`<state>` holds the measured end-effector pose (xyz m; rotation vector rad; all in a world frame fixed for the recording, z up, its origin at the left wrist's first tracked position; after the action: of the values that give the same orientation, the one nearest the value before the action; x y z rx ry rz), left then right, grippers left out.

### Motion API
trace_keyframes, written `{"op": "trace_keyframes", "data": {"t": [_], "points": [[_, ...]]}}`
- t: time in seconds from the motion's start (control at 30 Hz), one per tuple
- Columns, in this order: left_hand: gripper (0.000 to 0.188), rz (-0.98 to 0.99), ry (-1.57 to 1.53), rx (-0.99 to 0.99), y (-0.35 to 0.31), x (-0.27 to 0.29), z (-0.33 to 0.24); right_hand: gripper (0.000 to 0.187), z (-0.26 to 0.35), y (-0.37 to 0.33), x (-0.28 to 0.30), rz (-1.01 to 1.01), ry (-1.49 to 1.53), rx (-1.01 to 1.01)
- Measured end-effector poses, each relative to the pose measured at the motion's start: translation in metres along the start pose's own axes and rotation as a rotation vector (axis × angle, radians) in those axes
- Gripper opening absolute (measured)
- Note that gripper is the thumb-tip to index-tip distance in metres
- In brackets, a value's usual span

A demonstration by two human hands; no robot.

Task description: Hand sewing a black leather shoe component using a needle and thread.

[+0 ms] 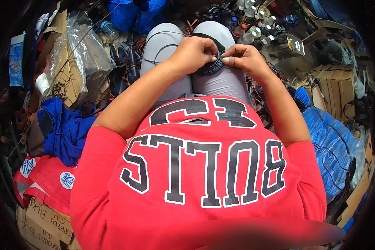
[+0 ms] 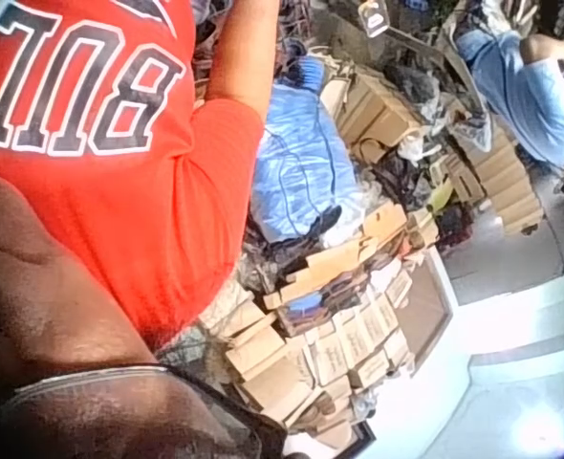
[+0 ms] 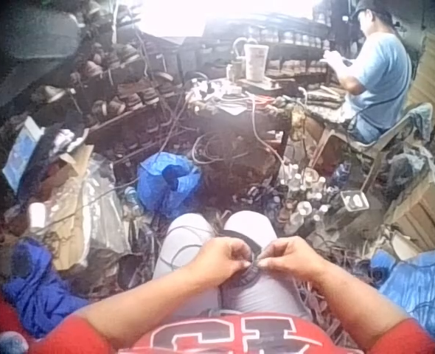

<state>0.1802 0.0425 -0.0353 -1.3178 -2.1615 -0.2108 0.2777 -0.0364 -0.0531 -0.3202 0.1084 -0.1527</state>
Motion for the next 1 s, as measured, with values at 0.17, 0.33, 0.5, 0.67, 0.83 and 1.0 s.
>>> {"op": "trace_keyframes", "data": {"t": [0.17, 0.33, 0.5, 0.67, 0.83, 1.0], "points": [[0.012, -0.089, 0.593, -0.451, -0.002, 0.009, -0.049, 0.011, 0.009, 0.004, -0.004, 0.100, -0.012, 0.086], [0.008, -0.098, 0.562, -0.418, -0.012, 0.021, -0.032, 0.013, -0.011, -0.006, 0.027, 0.031, 0.107, -0.001], [0.009, 0.131, 0.367, -0.115, -0.003, 0.005, -0.015, 0.021, -0.005, -0.012, 0.025, -0.036, -0.056, 0.183], [0.012, 0.123, 0.561, -0.249, -0.002, -0.001, -0.029, 0.013, 0.006, -0.039, 0.038, 0.010, -0.022, 0.154], [0.013, 0.224, 0.704, -0.342, 0.003, -0.013, -0.047, 0.017, 0.005, -0.006, 0.086, -0.188, -0.463, 0.217], [0.012, 0.193, 0.699, -0.356, 0.002, -0.011, -0.041, 0.015, 0.056, -0.027, 0.048, -0.238, -0.629, 0.347]]}}
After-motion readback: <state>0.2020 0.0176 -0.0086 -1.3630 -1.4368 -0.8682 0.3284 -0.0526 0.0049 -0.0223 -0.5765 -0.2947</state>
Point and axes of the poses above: each hand's wrist, its own y-axis towards the middle knuckle, its own x-axis out of the back of the hand, z = x × y, the point moved 10 cm from there along y, towards the middle knuckle, and after that the axes turned 14 degrees about y, right-handed, at the moved point
